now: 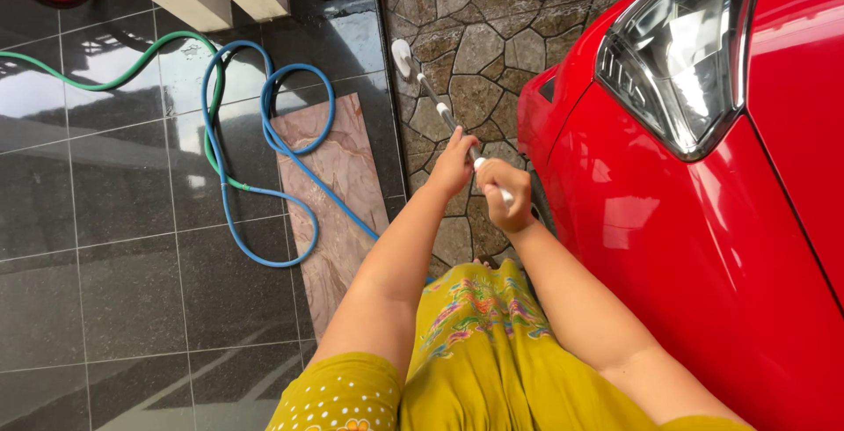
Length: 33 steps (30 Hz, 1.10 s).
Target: The person sweeps a tiled floor area using a long-handled broom. They clean the space between a parked red car and a scooter, moving the broom back and forth to gather debris.
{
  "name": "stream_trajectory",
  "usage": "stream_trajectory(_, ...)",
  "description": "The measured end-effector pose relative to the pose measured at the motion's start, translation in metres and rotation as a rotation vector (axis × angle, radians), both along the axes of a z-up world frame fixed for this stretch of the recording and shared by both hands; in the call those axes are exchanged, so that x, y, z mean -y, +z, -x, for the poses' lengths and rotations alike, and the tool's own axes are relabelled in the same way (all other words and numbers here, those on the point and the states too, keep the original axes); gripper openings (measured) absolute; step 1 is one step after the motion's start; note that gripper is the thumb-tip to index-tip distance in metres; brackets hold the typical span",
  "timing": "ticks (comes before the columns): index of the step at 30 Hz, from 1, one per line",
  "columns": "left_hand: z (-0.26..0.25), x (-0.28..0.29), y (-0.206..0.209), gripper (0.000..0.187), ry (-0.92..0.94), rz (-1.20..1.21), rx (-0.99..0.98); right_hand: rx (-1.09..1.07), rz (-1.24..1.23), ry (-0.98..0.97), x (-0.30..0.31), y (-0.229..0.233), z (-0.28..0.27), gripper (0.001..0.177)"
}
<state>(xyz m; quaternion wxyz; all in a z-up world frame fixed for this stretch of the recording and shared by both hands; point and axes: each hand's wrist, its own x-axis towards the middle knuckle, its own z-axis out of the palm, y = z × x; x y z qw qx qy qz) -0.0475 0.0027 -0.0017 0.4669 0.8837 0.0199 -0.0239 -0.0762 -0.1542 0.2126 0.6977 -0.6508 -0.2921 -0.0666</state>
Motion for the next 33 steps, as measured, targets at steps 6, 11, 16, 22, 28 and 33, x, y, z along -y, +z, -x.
stream_trajectory(6,0.010,0.024,0.051,0.039,-0.009,0.010,0.128,-0.286,0.039,0.015,0.045,0.084,0.025,0.020)
stream_trajectory(11,0.106,0.099,0.105,0.036,-0.001,0.068,0.041,-0.343,-0.094,0.154,0.090,0.179,0.089,0.016)
stream_trajectory(16,0.105,0.075,0.087,0.027,-0.009,0.235,0.364,-0.217,-0.022,0.045,0.060,0.163,0.099,0.019)
stream_trajectory(22,0.040,0.027,0.000,0.027,0.043,0.026,0.343,-0.074,0.058,0.050,0.026,0.106,0.064,0.013)
stream_trajectory(28,0.045,0.019,0.011,0.038,-0.095,-0.129,0.243,-0.083,0.130,0.025,0.036,0.104,0.085,0.014)
stream_trajectory(33,0.127,0.093,0.102,0.044,-0.174,0.102,0.131,-0.313,-0.090,0.061,0.095,0.174,0.117,0.016)
